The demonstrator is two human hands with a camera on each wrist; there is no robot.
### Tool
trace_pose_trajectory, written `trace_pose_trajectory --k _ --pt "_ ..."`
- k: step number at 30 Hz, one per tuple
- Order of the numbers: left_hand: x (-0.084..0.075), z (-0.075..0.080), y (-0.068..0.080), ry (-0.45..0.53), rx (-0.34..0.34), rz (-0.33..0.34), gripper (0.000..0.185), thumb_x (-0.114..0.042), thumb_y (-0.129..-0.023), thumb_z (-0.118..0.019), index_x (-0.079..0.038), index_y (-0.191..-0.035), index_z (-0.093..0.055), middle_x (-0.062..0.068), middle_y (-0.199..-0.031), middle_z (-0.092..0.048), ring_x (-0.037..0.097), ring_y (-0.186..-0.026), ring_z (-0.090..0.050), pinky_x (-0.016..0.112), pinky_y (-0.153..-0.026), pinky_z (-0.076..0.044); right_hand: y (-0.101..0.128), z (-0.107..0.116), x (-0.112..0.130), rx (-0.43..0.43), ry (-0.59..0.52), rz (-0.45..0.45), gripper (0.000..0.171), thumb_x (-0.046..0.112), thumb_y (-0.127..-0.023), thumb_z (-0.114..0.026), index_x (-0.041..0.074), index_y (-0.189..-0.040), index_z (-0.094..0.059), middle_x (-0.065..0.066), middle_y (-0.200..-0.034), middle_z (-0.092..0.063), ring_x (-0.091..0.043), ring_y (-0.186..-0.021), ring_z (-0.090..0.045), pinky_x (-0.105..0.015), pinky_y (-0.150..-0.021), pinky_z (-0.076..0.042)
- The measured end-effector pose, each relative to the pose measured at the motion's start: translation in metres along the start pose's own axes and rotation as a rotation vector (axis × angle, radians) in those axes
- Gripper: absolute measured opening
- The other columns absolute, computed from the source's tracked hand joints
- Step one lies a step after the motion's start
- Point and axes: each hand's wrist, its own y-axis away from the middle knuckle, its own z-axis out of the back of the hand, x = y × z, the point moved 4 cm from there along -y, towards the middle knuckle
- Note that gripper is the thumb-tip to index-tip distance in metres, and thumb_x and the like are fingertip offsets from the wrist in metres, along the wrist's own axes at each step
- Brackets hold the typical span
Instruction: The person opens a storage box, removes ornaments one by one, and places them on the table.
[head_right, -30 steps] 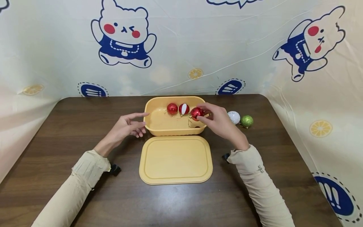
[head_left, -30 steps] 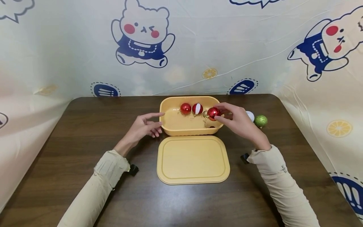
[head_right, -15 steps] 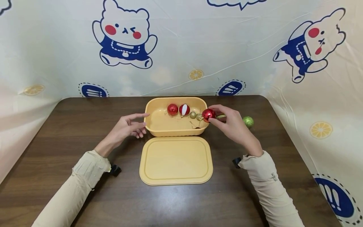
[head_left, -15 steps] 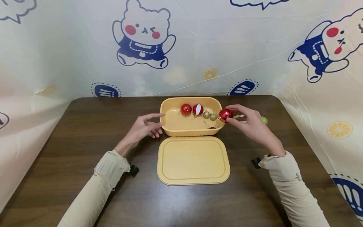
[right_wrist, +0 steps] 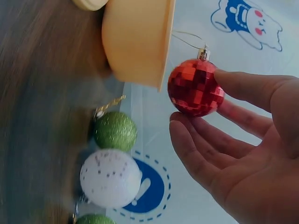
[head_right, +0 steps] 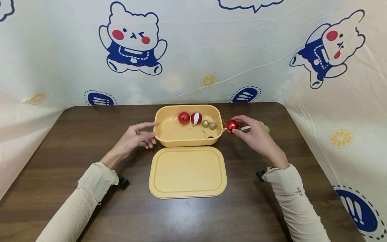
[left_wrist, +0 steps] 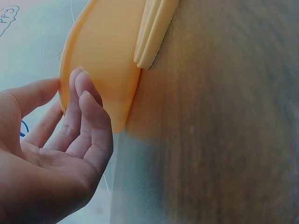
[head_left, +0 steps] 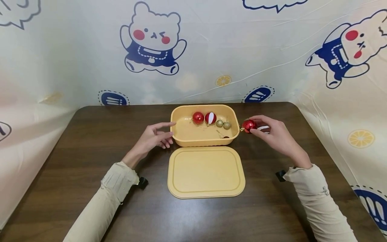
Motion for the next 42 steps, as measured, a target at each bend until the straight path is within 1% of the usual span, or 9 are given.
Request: trace_pose_trajectory --k 4,6,11,15,20,26,33,40,42 --pt "0.000 -0.001 0.000 -0.001 0.000 0.001 0.048 -0.015 -0.097 -0.067 -0.006 -0.142 -0.054 0.016 -0.077 -0.070 0.021 -0.063 -0.065 0.031 -0.058 -0.058 0.001 0.002 -0.010 0.028 0.064 -0.022 0.036 0.021 -0.093 -0.072 0.006 -0.125 -0.063 -0.013 -0.112 -0.069 -0.026 -0.097 -0.065 -0.040 -0.081 -0.058" --pt "0.001 -0.001 -0.001 0.001 0.001 -0.001 0.047 -0.014 -0.097 -0.066 -0.006 -0.142 -0.054 0.016 -0.077 -0.071 0.021 -0.063 -0.065 0.031 -0.058 -0.058 0.002 0.001 -0.013 0.035 0.089 -0.023 0.035 0.020 -0.093 -0.073 0.005 -0.124 -0.064 -0.013 -0.109 -0.070 -0.025 -0.095 -0.065 -0.039 -0.079 -0.057" --pt "0.001 0.000 -0.001 0.004 -0.001 -0.007 0.047 -0.013 -0.097 -0.066 -0.006 -0.142 -0.054 0.016 -0.077 -0.071 0.021 -0.063 -0.065 0.031 -0.057 -0.058 0.000 -0.006 -0.018 0.042 0.118 0.020 0.035 0.010 -0.091 -0.073 0.001 -0.123 -0.063 -0.017 -0.110 -0.069 -0.029 -0.093 -0.067 -0.047 -0.078 -0.058" --pt "0.000 0.000 0.000 -0.003 -0.002 -0.007 0.049 -0.017 -0.097 -0.067 -0.006 -0.142 -0.053 0.015 -0.077 -0.071 0.021 -0.063 -0.066 0.032 -0.059 -0.058 -0.001 -0.012 -0.021 0.041 0.132 0.046 0.036 0.006 -0.090 -0.073 -0.002 -0.122 -0.060 -0.020 -0.112 -0.068 -0.031 -0.092 -0.067 -0.050 -0.078 -0.058" --pt "0.000 0.000 0.001 -0.002 0.000 -0.008 0.050 -0.020 -0.096 -0.069 -0.007 -0.142 -0.053 0.015 -0.078 -0.070 0.021 -0.064 -0.066 0.032 -0.059 -0.058 -0.003 -0.018 -0.024 0.044 0.143 0.031 0.035 0.005 -0.090 -0.074 -0.002 -0.120 -0.059 -0.020 -0.111 -0.066 -0.033 -0.095 -0.066 -0.052 -0.081 -0.057" --pt "0.000 0.000 0.000 -0.009 0.001 -0.005 0.050 -0.020 -0.097 -0.068 -0.007 -0.142 -0.053 0.016 -0.078 -0.070 0.021 -0.064 -0.066 0.033 -0.059 -0.058 -0.005 -0.024 -0.026 0.069 0.196 0.006 0.032 0.006 -0.090 -0.074 -0.001 -0.117 -0.059 -0.019 -0.108 -0.067 -0.034 -0.097 -0.065 -0.053 -0.085 -0.055" --pt "0.001 0.000 -0.001 -0.017 0.001 0.006 0.046 -0.015 -0.098 -0.065 -0.008 -0.142 -0.054 0.018 -0.080 -0.070 0.023 -0.064 -0.065 0.034 -0.060 -0.059 -0.007 -0.030 -0.027 0.054 0.249 0.062 0.022 0.002 -0.088 -0.074 -0.001 -0.106 -0.062 -0.017 -0.097 -0.068 -0.032 -0.091 -0.064 -0.051 -0.082 -0.054" --pt "0.002 0.000 -0.001 -0.014 0.003 0.006 0.047 -0.015 -0.098 -0.065 -0.008 -0.142 -0.053 0.017 -0.079 -0.070 0.023 -0.063 -0.065 0.033 -0.058 -0.058 -0.008 -0.033 -0.026 0.005 0.302 0.116 0.019 -0.002 -0.086 -0.073 -0.002 -0.103 -0.063 -0.016 -0.093 -0.067 -0.032 -0.087 -0.062 -0.050 -0.079 -0.054" --pt "0.002 0.000 -0.001 -0.014 0.004 0.006 0.047 -0.016 -0.098 -0.065 -0.008 -0.143 -0.053 0.018 -0.079 -0.070 0.023 -0.063 -0.065 0.032 -0.058 -0.058 -0.008 -0.033 -0.026 -0.016 0.324 0.142 0.019 -0.003 -0.085 -0.072 -0.003 -0.102 -0.064 -0.016 -0.092 -0.068 -0.033 -0.088 -0.061 -0.051 -0.082 -0.053"
